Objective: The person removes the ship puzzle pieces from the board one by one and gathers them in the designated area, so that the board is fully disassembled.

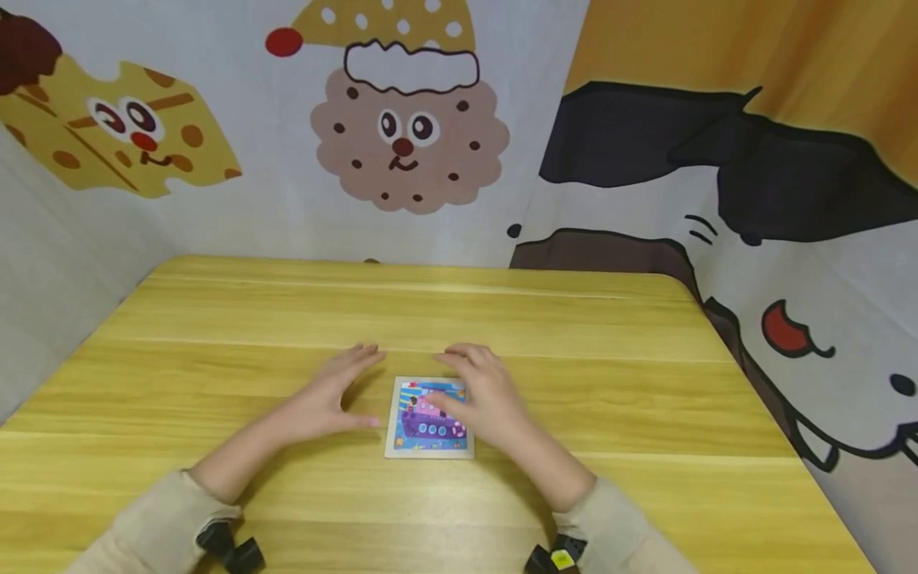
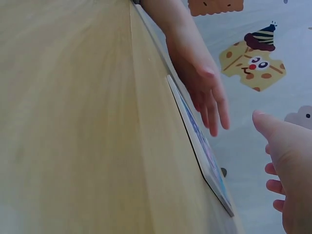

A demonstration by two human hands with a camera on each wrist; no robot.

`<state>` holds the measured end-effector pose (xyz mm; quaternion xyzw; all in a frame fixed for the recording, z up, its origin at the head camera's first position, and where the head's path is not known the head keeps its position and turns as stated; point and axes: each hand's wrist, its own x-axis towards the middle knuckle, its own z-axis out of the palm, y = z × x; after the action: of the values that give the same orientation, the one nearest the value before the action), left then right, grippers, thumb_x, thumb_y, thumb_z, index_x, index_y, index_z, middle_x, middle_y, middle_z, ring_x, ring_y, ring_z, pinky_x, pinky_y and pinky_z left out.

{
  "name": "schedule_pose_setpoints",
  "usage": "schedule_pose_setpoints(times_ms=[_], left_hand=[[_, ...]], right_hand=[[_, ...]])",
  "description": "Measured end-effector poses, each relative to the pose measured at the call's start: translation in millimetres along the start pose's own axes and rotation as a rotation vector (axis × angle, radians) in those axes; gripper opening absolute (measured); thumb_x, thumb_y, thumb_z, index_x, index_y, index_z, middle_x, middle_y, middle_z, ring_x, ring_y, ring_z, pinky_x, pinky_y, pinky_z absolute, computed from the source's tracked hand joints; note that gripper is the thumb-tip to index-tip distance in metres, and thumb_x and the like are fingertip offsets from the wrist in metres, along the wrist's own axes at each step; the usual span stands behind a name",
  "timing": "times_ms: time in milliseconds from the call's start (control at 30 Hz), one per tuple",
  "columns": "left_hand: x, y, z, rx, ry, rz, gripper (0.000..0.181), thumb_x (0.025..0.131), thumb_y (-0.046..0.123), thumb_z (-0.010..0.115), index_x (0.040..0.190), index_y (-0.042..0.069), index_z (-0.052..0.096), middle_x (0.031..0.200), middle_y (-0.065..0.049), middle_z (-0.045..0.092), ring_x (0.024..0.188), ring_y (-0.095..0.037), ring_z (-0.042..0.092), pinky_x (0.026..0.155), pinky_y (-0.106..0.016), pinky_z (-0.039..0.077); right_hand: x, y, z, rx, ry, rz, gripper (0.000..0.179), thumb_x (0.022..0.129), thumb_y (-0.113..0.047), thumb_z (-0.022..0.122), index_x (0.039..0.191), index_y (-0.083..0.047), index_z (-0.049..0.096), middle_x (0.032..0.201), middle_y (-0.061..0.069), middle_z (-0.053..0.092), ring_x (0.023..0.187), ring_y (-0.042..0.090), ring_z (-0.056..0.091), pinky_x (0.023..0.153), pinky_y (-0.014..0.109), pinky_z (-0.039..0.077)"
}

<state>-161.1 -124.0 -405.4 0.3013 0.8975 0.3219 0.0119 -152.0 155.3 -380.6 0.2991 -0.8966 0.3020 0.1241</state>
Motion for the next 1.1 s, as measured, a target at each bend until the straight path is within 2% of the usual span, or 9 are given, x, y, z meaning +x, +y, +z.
schedule_pose_setpoints(times_ms=[167,433,633,800,1100], left_hand=[[1.2,4.5,3.9,0.002,-0.030,-0.001,0.105,0.070,0.061,0.074,0.150,0.009,0.032,0.155,-0.016,0.021,0.142,-0.039,0.010,0.109,-0.061,0.007],[2.0,5.6,6.9,0.036,-0.085,-0.005,0.112,0.067,0.068,0.072,0.150,0.008,0.030,0.155,-0.017,0.020,0.143,-0.036,0.008,0.111,-0.057,0.004],[3.3,5.1,8.6,0.082,-0.103,0.012,0.114,0.063,0.074,0.070,0.150,0.009,0.032,0.156,-0.017,0.019,0.143,-0.035,0.007,0.112,-0.054,0.002],[3.2,5.4,10.1,0.116,-0.115,0.029,0.114,0.064,0.077,0.067,0.149,0.009,0.034,0.156,-0.018,0.017,0.143,-0.036,0.005,0.112,-0.055,0.002],[3.2,5.9,12.9,0.185,-0.121,0.049,0.113,0.065,0.081,0.061,0.148,0.010,0.036,0.157,-0.018,0.014,0.143,-0.037,0.004,0.111,-0.057,0.003]], right_hand=[[3.5,0,8,0.007,-0.032,-0.022,0.052,0.082,-0.036,0.076,0.125,-0.009,0.063,0.127,0.009,0.056,0.118,0.023,0.047,0.098,0.048,0.040],[6.0,2,18,0.035,-0.084,0.006,0.048,0.083,-0.037,0.075,0.122,-0.010,0.065,0.124,0.005,0.057,0.116,0.021,0.047,0.097,0.046,0.041],[9.1,4,25,0.023,-0.126,-0.009,0.045,0.085,-0.038,0.073,0.120,-0.010,0.066,0.122,0.003,0.058,0.115,0.019,0.047,0.098,0.044,0.040],[11.9,5,32,0.005,-0.135,-0.030,0.044,0.085,-0.039,0.072,0.119,-0.013,0.068,0.120,0.000,0.059,0.112,0.016,0.048,0.097,0.041,0.040],[14.1,7,39,-0.012,-0.152,-0.041,0.039,0.086,-0.037,0.072,0.117,-0.014,0.069,0.118,0.000,0.060,0.111,0.017,0.048,0.098,0.042,0.038]])
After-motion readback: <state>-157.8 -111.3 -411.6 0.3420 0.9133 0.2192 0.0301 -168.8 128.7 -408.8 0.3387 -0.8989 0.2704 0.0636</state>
